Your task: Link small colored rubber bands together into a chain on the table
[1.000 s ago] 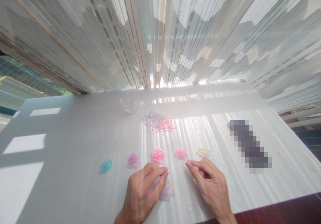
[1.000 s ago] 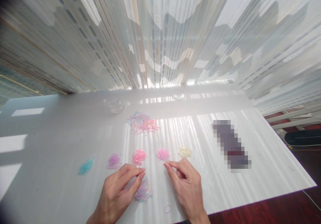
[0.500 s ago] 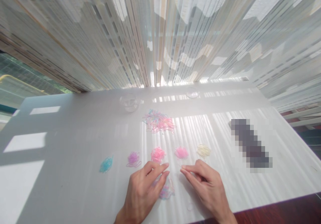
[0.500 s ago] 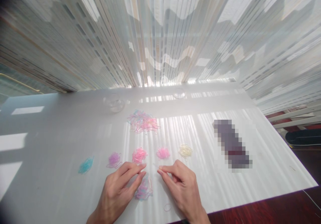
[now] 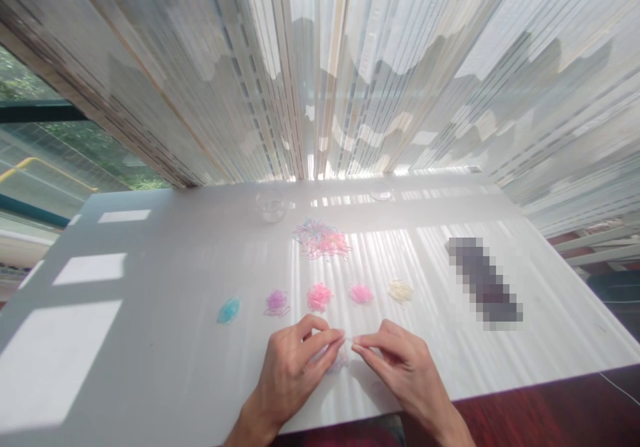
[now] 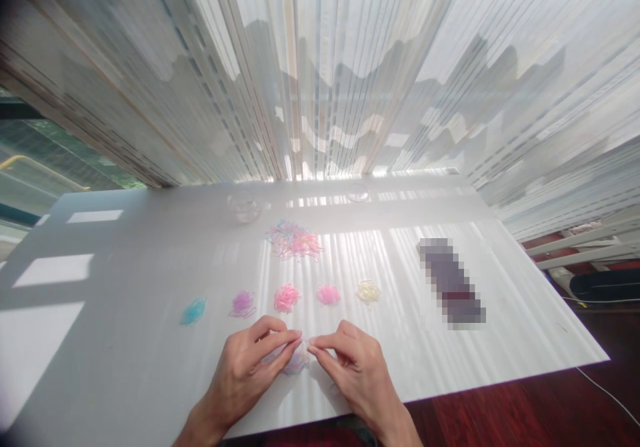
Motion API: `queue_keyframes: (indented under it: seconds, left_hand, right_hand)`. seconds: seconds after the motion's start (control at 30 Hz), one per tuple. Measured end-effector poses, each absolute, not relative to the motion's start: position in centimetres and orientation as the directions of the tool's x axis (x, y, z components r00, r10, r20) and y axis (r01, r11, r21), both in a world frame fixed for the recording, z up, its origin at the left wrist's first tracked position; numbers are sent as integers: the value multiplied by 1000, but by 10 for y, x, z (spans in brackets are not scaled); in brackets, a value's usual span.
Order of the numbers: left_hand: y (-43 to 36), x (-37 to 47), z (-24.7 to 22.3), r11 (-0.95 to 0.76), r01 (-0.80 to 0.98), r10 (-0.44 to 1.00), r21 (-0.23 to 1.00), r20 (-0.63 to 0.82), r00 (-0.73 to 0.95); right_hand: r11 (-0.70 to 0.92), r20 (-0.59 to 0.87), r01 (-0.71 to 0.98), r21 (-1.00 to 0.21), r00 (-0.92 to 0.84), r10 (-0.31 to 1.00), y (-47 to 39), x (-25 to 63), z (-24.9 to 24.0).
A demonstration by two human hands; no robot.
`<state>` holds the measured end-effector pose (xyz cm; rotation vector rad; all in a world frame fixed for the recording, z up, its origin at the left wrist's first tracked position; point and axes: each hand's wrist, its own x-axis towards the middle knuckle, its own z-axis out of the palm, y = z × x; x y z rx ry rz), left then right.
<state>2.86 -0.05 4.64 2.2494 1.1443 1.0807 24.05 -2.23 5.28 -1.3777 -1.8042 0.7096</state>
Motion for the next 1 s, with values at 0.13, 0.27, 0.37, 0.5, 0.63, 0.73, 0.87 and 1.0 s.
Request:
queue_keyframes:
  seconds: [0.13, 0.27, 0.37, 0.5, 0.63, 0.73, 0.87, 1.0]
  left_hand:
    - [-11, 22, 51, -577, 499, 817, 647, 444, 368]
    - [-18, -1, 50, -454, 599, 886, 660, 404, 226]
    - [-18, -27, 47, -261, 755, 941, 602, 332, 60]
    - [-12, -49, 47, -98, 861, 968, 499, 249, -34]
    - [-4, -51, 50, -32, 884, 988, 467, 146, -42]
    - [0, -48, 52, -3, 890, 997, 455, 73, -34]
    - [5, -45, 55, 21, 898, 999, 439, 15, -31]
    - [6, -42, 59, 56, 908, 998, 415, -52, -38]
  right_hand:
    - [284, 230, 549, -786, -168, 959, -30, 237, 56]
    - [254, 227, 571, -781, -119, 967, -36, 236, 48]
    - [223, 218, 599, -769, -82, 972, -40, 239, 36]
    - [190, 201, 611, -769, -51, 978, -45, 240, 22]
    - [183, 203, 612, -769, -37, 979, -47, 239, 20]
    - [187, 208, 601, -777, -36, 978, -49, 240, 21]
    - [203, 210, 584, -786, -56, 976, -53, 245, 22]
    - [183, 196, 593, -784, -43, 980, -60, 253, 24]
